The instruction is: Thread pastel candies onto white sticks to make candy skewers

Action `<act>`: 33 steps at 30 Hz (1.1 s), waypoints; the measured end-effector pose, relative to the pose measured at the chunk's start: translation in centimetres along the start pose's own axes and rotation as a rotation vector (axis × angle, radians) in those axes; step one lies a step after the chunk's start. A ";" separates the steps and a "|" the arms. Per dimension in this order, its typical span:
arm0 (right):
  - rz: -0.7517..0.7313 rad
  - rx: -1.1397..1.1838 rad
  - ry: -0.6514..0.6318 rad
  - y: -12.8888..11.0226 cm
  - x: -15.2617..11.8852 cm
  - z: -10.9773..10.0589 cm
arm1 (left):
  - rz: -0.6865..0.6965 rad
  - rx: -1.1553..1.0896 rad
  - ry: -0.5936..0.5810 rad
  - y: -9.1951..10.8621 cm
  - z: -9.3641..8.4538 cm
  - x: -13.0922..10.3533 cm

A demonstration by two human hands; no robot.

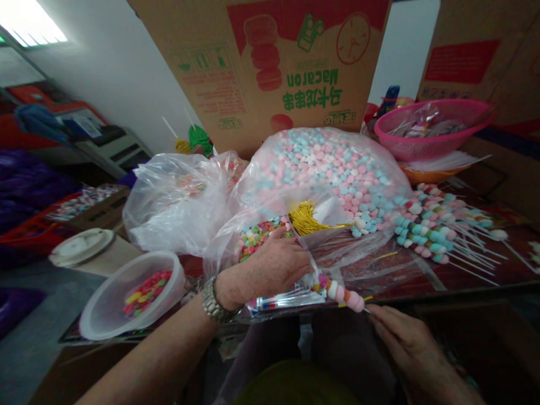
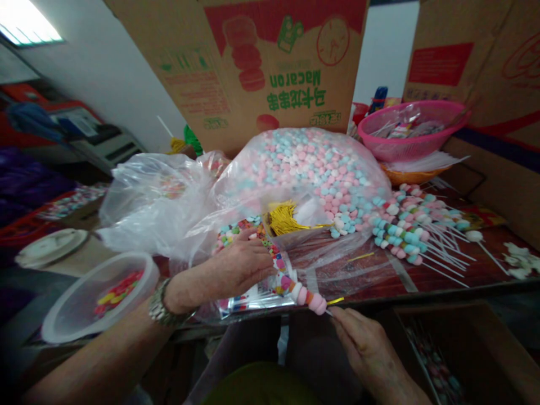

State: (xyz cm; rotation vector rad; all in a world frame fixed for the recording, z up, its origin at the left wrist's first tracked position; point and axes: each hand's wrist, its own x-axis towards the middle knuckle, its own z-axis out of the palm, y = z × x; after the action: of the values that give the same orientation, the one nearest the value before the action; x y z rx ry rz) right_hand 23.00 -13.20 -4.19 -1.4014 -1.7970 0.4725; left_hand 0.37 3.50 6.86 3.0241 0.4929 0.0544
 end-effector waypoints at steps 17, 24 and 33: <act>0.132 0.135 0.057 -0.3 0.8 1.2 | 0.003 0.033 0.104 -0.3 -2.7 -1.3; -0.378 -0.469 0.283 0.5 1.6 -1.3 | -0.113 -0.396 -0.172 -1.5 -2.5 -2.0; -0.407 -0.408 0.239 0.0 1.9 -0.8 | -0.177 -0.544 -0.113 -1.2 -1.3 -1.5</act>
State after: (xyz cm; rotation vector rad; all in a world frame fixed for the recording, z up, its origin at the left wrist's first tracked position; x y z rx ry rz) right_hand 23.53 -11.60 -3.03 -1.2365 -1.9768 -0.2776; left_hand -1.52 4.20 8.08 2.4306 0.6145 0.0052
